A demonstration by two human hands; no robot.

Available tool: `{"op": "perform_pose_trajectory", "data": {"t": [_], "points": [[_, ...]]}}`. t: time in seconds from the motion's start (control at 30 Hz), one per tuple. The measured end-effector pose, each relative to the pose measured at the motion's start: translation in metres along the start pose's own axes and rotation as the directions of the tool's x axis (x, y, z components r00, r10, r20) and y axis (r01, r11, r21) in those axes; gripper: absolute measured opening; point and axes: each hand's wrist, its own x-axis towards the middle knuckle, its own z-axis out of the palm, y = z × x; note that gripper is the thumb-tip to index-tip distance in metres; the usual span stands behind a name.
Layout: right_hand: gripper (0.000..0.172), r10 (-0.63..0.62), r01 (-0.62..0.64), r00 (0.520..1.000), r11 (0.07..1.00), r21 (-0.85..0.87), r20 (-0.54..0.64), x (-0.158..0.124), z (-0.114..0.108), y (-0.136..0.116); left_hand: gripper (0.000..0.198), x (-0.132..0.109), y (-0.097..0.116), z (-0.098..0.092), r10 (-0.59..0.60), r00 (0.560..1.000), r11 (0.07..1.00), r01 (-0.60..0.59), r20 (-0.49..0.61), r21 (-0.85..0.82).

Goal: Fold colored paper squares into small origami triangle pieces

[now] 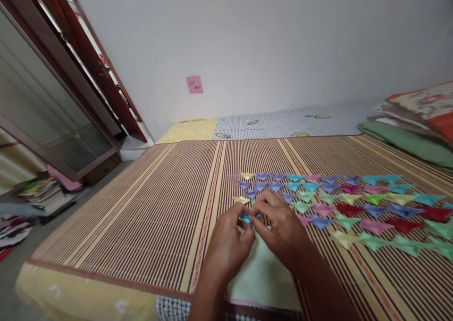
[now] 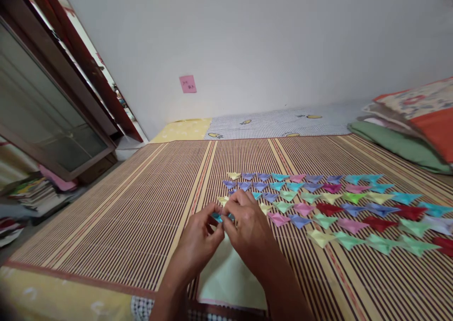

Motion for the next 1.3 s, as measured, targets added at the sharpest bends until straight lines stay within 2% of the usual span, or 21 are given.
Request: {"op": "perform_pose_trajectory", "data": {"t": [0.1, 0.27, 0.4, 0.57, 0.67, 0.77, 0.9, 1.0, 1.13, 1.3], "points": [[0.014, 0.030, -0.031, 0.999, 0.998, 0.052, 0.023, 0.000, -0.001, 0.000, 0.020, 0.001, -0.001, 0.003, -0.016, 1.000, 0.999, 0.015, -0.026, -0.045], [0.016, 0.061, -0.067, 0.996, 0.993, 0.093, 0.060, -0.001, -0.001, 0.001, 0.006, 0.002, -0.008, 0.007, -0.001, 0.993, 0.992, -0.014, -0.114, -0.127], [0.015, 0.043, -0.049, 0.997, 0.994, 0.096, 0.060, 0.000, -0.001, 0.001, 0.011, 0.001, -0.008, 0.007, 0.000, 0.987, 0.993, -0.018, -0.161, -0.113], [0.009, 0.078, -0.077, 0.997, 0.992, 0.102, 0.000, 0.000, -0.001, -0.001, 0.014, 0.001, 0.000, 0.003, 0.017, 0.979, 1.000, -0.022, -0.203, -0.020], [0.008, 0.163, -0.159, 0.985, 0.985, 0.070, -0.056, 0.000, 0.000, -0.004, 0.015, 0.002, 0.003, 0.003, 0.086, 0.967, 0.995, -0.072, -0.240, 0.066], [0.010, 0.234, -0.231, 0.971, 0.972, 0.047, -0.059, -0.002, 0.002, -0.004, 0.016, 0.002, 0.003, 0.004, 0.132, 0.957, 0.985, -0.098, -0.258, 0.140], [0.006, 0.257, -0.255, 0.962, 0.966, 0.033, -0.088, -0.002, 0.003, -0.004, 0.019, 0.001, 0.004, 0.004, 0.190, 0.948, 0.962, -0.129, -0.254, 0.239], [0.007, 0.257, -0.260, 0.961, 0.966, -0.013, -0.100, -0.001, 0.006, -0.004, 0.019, 0.000, 0.004, 0.002, 0.228, 0.951, 0.947, -0.166, -0.209, 0.276], [0.011, 0.250, -0.256, 0.964, 0.965, -0.061, -0.088, -0.001, 0.010, -0.006, 0.020, 0.000, 0.002, -0.001, 0.221, 0.965, 0.945, -0.176, -0.139, 0.276], [0.012, 0.277, -0.280, 0.955, 0.960, -0.015, -0.108, -0.002, 0.012, -0.005, 0.019, 0.002, -0.001, 0.000, 0.216, 0.967, 0.952, -0.177, -0.137, 0.252]]}}
